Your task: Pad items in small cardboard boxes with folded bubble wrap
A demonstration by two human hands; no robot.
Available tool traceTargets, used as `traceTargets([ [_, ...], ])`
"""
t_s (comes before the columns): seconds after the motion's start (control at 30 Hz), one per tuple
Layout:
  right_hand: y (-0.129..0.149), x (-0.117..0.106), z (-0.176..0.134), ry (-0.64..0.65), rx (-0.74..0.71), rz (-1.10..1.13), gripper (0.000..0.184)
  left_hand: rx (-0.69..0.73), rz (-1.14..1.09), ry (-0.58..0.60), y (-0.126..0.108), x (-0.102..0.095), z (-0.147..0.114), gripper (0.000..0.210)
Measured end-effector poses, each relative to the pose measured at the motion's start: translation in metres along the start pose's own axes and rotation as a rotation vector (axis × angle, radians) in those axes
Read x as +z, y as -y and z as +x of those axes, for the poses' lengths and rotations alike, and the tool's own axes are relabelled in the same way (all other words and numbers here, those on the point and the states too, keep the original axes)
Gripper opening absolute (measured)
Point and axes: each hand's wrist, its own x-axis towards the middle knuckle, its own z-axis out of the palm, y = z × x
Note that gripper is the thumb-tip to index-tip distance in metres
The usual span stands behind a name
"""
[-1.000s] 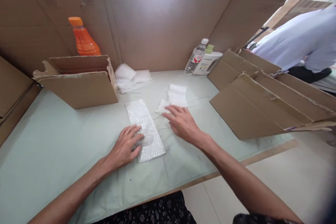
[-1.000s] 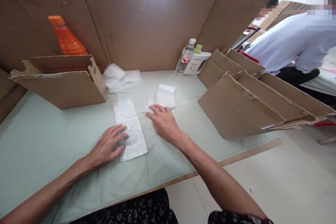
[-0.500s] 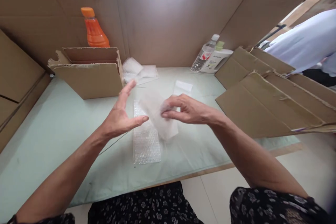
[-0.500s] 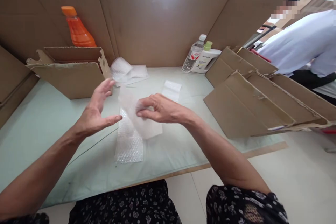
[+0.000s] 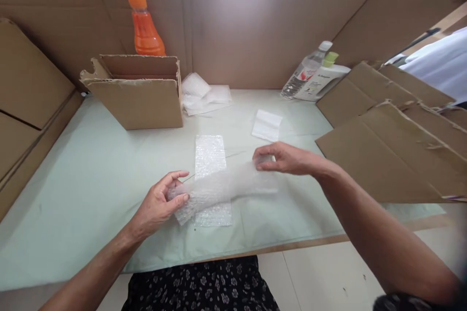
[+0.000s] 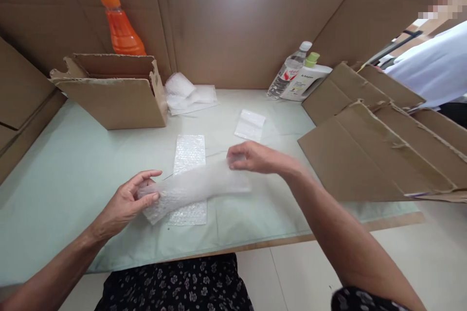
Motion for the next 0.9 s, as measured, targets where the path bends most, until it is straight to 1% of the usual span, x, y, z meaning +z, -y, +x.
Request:
traceTargets([
  [0.07,0.015,-0.019,0.034,-0.080,0.020,-0.158,0.004,-0.035,-0.058,-0.044,0.000,0.004,0.005,0.061],
  [0.1,0.024,-0.027,0.053,-0.147,0.023,-0.239,0.003,-0.059,-0.098,-0.083,-0.001,0.005,0.011,0.062],
  [0.13,0.032,-0.032,0.072,-0.243,0.022,-0.317,0.005,-0.089,-0.152,-0.128,-0.002,0.005,0.018,0.062],
  [0.17,0.039,-0.035,0.090,-0.365,0.015,-0.384,0.010,-0.124,-0.217,-0.172,-0.003,0.004,0.026,0.063],
  [0.23,0.043,-0.033,0.115,-0.603,0.003,-0.452,0.024,-0.190,-0.351,-0.244,-0.005,0.001,0.040,0.066],
  [0.27,0.040,-0.028,0.121,-0.665,0.017,-0.455,0.029,-0.215,-0.402,-0.272,-0.005,-0.001,0.045,0.067],
  [0.3,0.035,-0.021,0.124,-0.667,0.051,-0.451,0.031,-0.231,-0.435,-0.295,-0.005,-0.003,0.048,0.068],
  [0.37,0.019,0.001,0.120,-0.555,0.155,-0.446,0.030,-0.248,-0.471,-0.319,-0.004,-0.007,0.049,0.068],
  [0.43,0.004,0.028,0.113,-0.453,0.252,-0.462,0.027,-0.257,-0.488,-0.318,-0.002,-0.007,0.046,0.066],
  [0.47,-0.001,0.041,0.111,-0.436,0.274,-0.473,0.027,-0.258,-0.496,-0.316,-0.001,-0.006,0.044,0.063],
  [0.53,-0.008,0.064,0.111,-0.458,0.276,-0.474,0.025,-0.254,-0.502,-0.320,0.001,-0.002,0.044,0.059],
  [0.6,-0.011,0.075,0.112,-0.500,0.277,-0.454,0.016,-0.250,-0.474,-0.316,0.003,0.001,0.047,0.057],
  [0.67,-0.017,0.071,0.106,-0.557,0.326,-0.417,0.010,-0.245,-0.420,-0.301,0.004,0.001,0.049,0.058],
  [0.73,-0.026,0.057,0.089,-0.621,0.420,-0.387,0.010,-0.255,-0.343,-0.238,0.004,-0.007,0.046,0.062],
  [0.77,-0.030,0.048,0.076,-0.663,0.460,-0.364,0.009,-0.248,-0.259,-0.209,0.003,-0.013,0.042,0.065],
  [0.8,-0.033,0.040,0.061,-0.715,0.467,-0.306,0.008,-0.215,-0.135,-0.208,0.001,-0.019,0.037,0.068],
  [0.83,-0.032,0.034,0.046,-0.766,0.431,-0.208,0.005,-0.153,0.019,-0.232,-0.002,-0.025,0.030,0.071],
  [0.87,-0.027,0.030,0.031,-0.802,0.354,-0.079,0.003,-0.060,0.186,-0.273,-0.005,-0.030,0.024,0.073],
  [0.9,-0.017,0.029,0.018,-0.812,0.249,0.064,0.005,0.058,0.335,-0.320,-0.008,-0.031,0.019,0.074],
])
